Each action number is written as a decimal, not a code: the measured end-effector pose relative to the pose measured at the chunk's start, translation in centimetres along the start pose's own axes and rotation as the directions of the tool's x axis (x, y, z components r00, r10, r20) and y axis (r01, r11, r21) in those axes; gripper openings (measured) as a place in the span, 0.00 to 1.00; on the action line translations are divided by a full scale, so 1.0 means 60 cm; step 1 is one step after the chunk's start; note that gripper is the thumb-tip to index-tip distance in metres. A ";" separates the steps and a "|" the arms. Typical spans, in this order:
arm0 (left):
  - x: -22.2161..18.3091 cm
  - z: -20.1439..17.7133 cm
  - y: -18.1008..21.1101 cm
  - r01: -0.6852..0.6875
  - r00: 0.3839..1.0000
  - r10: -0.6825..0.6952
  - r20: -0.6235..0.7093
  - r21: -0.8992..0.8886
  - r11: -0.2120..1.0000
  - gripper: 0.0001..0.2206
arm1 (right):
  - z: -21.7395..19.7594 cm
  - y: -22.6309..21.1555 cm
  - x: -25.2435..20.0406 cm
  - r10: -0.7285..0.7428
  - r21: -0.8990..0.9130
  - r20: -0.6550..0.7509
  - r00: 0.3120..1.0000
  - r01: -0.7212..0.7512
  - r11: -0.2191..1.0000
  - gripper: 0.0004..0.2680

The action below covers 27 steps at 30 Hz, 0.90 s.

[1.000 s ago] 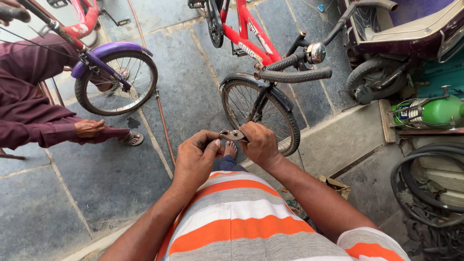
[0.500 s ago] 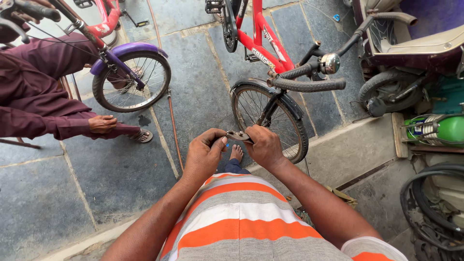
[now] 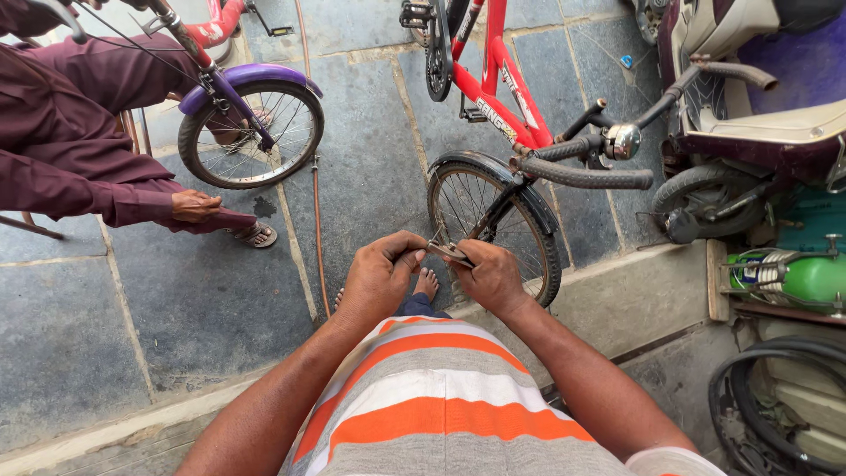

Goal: The person uses pliers to strip and twist a wire, then threads the wire through the bell and handlebar assembly of a bicycle and secures it.

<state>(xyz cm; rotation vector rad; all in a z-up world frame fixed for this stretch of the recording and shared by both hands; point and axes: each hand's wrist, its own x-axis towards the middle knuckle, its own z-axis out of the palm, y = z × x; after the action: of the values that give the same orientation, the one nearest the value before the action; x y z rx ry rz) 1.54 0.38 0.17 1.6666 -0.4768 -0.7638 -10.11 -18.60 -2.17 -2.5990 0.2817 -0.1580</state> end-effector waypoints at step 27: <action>-0.048 -0.106 -0.118 0.242 0.931 -0.353 -0.097 -0.559 0.793 0.09 | 0.059 -0.053 0.133 -0.035 0.142 -0.126 0.991 0.053 0.988 0.09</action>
<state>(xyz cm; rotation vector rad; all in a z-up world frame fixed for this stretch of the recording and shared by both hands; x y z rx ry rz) 3.37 8.41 -5.39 1.2688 0.1543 -0.8566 -1.26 -16.04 -3.14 -2.4557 0.2467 -0.3427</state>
